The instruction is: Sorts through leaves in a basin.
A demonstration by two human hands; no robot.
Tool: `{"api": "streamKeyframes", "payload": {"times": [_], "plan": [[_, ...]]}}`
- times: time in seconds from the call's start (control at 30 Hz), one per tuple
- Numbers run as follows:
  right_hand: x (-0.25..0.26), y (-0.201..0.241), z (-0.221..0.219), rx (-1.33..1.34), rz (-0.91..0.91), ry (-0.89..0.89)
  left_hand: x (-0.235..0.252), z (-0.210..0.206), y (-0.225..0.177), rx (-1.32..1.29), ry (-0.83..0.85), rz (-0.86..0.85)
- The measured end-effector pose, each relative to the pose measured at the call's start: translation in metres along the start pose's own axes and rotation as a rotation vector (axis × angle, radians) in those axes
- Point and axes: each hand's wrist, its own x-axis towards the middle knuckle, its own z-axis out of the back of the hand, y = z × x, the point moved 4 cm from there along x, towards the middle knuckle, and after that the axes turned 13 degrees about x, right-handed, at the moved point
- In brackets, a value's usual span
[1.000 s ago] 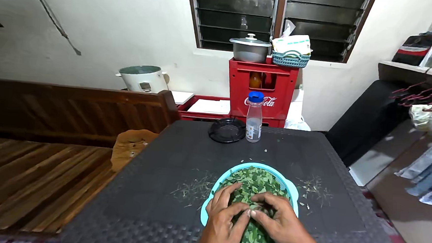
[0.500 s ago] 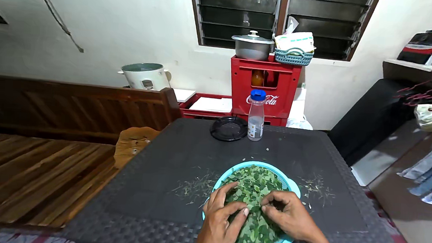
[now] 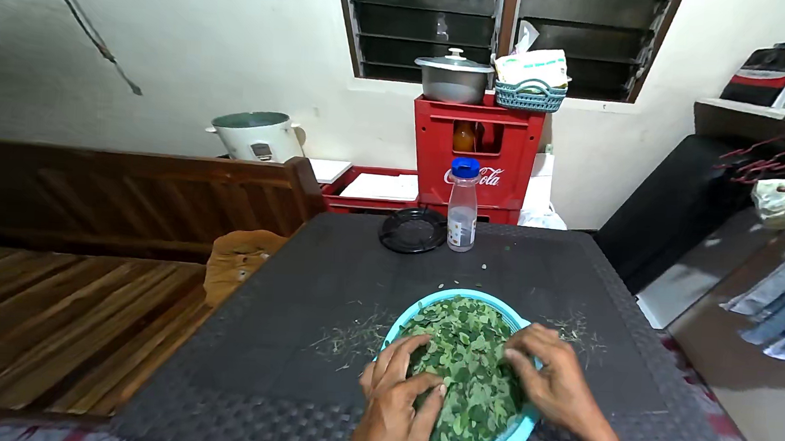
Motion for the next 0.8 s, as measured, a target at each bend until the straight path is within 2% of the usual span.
{"api": "streamKeyframes", "payload": {"times": [0.1,0.17,0.33,0.43,0.5,0.6,0.8], "plan": [[-0.001,-0.041,0.039,-0.412,-0.076,-0.123,0.000,0.001,0.007,0.147,0.048,0.038],[0.002,-0.050,0.047,-0.495,-0.110,-0.105,0.000,0.002,0.009,0.173,0.017,0.067],[0.011,-0.011,0.002,-0.186,-0.056,0.170,0.002,0.006,0.009,0.147,-0.054,0.101],[0.018,0.004,-0.026,-0.167,-0.123,0.360,0.001,0.009,0.011,0.146,-0.074,0.094],[0.023,0.005,-0.036,-0.175,-0.175,0.412,0.000,0.012,0.011,0.138,-0.079,0.093],[0.025,0.002,-0.046,-0.110,-0.169,0.403,0.000,0.015,0.011,0.129,-0.084,0.098],[0.019,0.000,-0.038,0.297,-0.115,0.189,-0.001,0.013,0.004,0.016,-0.058,0.087]]}}
